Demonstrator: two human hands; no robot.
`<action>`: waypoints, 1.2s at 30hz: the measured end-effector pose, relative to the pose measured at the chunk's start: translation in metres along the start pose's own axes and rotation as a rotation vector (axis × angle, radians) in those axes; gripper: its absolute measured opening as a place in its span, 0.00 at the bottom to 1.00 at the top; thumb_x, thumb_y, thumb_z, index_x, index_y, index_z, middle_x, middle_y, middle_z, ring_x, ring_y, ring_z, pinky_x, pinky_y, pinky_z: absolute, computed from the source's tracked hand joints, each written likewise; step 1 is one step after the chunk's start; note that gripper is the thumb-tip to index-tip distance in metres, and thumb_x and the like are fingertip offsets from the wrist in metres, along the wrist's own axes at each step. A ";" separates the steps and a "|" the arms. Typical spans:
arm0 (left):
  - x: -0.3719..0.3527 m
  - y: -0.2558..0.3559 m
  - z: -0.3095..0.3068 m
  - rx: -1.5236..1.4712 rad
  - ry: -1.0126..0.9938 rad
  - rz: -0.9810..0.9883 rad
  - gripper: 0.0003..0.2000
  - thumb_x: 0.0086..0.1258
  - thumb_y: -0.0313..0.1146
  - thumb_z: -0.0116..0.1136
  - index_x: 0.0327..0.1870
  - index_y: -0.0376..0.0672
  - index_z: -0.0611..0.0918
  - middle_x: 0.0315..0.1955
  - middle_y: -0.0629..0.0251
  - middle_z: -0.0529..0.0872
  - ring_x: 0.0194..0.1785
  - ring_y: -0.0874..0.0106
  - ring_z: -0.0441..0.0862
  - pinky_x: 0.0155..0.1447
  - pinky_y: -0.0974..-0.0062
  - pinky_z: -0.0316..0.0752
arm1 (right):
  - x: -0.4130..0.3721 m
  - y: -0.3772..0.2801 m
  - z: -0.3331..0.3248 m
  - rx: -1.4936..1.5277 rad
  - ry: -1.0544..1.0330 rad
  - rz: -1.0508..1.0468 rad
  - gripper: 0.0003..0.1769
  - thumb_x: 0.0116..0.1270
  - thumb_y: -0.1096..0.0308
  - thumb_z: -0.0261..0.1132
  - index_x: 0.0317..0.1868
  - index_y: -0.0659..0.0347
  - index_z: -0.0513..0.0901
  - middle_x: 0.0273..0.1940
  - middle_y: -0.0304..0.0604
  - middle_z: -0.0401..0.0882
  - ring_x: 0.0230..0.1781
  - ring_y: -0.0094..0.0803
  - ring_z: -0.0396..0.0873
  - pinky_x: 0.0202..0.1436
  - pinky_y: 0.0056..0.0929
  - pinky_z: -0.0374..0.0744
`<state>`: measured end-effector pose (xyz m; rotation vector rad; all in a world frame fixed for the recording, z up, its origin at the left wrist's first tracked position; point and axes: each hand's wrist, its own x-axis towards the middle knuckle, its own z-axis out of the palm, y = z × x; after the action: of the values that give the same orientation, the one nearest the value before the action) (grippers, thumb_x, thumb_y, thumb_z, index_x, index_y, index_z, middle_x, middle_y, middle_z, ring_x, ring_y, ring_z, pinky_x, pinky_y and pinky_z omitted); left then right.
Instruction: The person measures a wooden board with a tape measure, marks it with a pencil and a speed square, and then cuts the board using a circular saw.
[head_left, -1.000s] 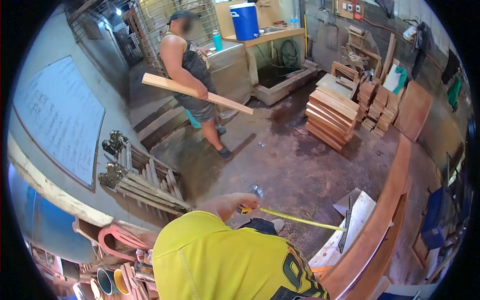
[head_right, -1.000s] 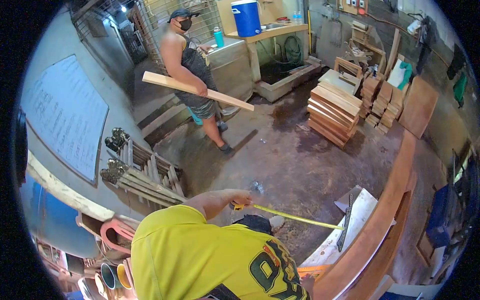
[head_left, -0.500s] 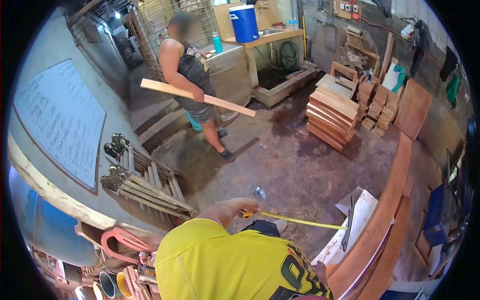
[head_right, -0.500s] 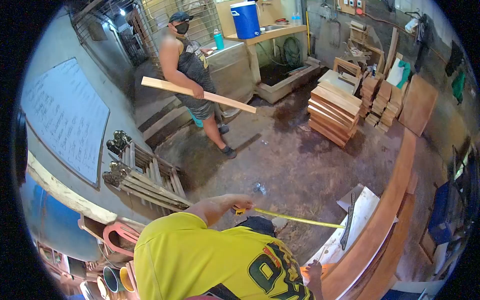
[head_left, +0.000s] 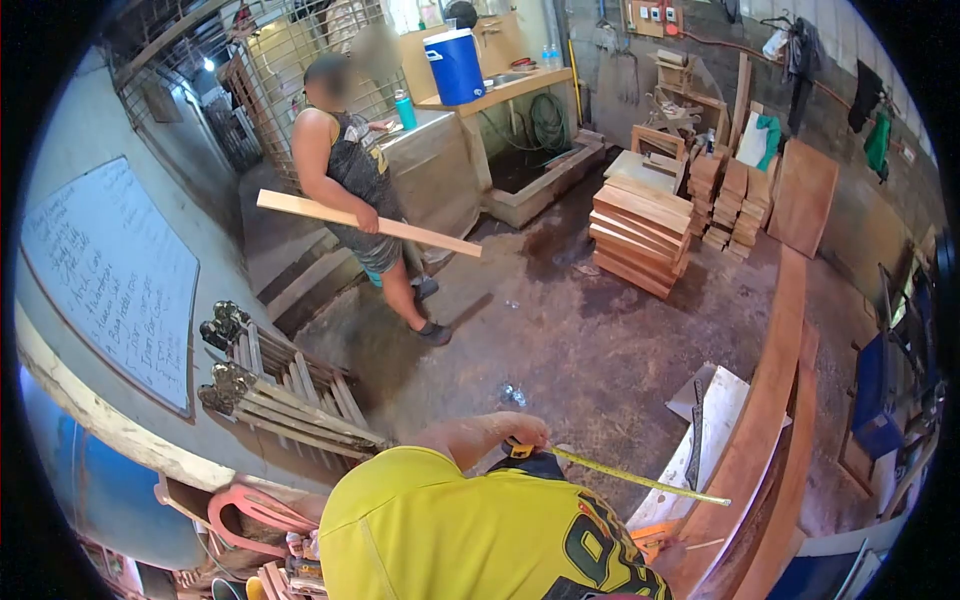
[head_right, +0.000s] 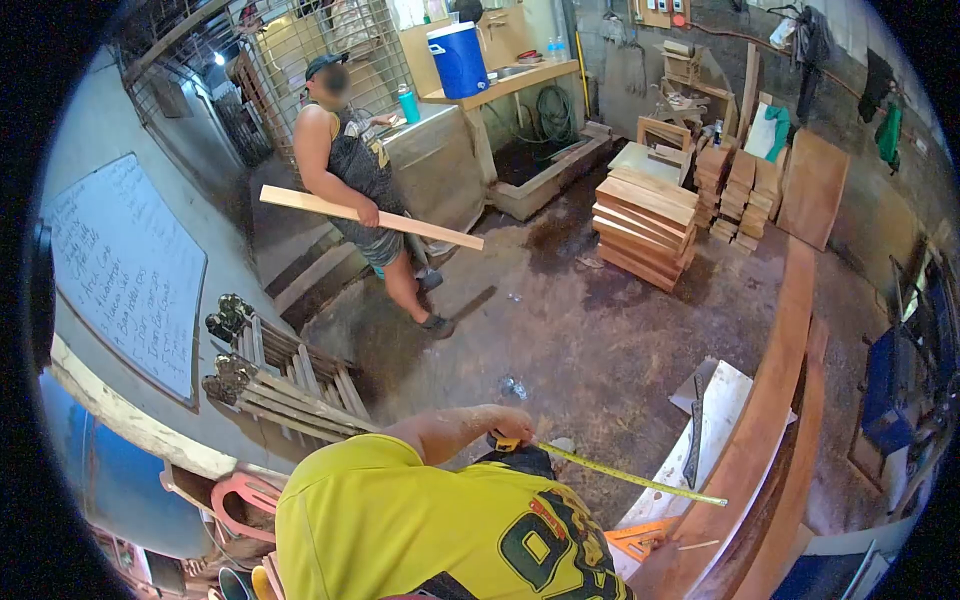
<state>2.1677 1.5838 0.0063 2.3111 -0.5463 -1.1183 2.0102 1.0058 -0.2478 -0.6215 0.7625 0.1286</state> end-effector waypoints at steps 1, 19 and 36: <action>0.001 0.005 -0.001 -0.002 -0.016 -0.027 0.14 0.69 0.42 0.52 0.30 0.44 0.85 0.27 0.64 0.85 0.32 0.67 0.81 0.39 0.64 0.74 | -0.014 -0.016 0.032 -0.303 0.253 -0.182 0.27 0.73 0.43 0.46 0.44 0.61 0.76 0.32 0.41 0.74 0.26 0.29 0.71 0.27 0.34 0.76; -0.021 0.077 -0.025 -0.156 -0.053 0.009 0.18 0.73 0.48 0.50 0.35 0.44 0.84 0.27 0.67 0.83 0.32 0.71 0.78 0.39 0.67 0.72 | -0.095 -0.176 0.247 -0.242 0.265 -0.549 0.14 0.73 0.52 0.55 0.39 0.53 0.74 0.20 0.29 0.62 0.12 0.17 0.58 0.10 0.19 0.55; 0.031 0.157 0.000 0.003 -0.210 0.352 0.16 0.67 0.45 0.58 0.38 0.37 0.81 0.30 0.61 0.84 0.33 0.71 0.76 0.39 0.66 0.71 | -0.182 -0.278 0.165 -0.022 0.372 -0.979 0.13 0.71 0.55 0.59 0.44 0.56 0.77 0.20 0.27 0.55 0.15 0.16 0.54 0.16 0.19 0.54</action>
<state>2.1650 1.4433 0.0820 2.0057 -0.9897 -1.1875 2.0690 0.8930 0.1007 -0.9919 0.7352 -0.8978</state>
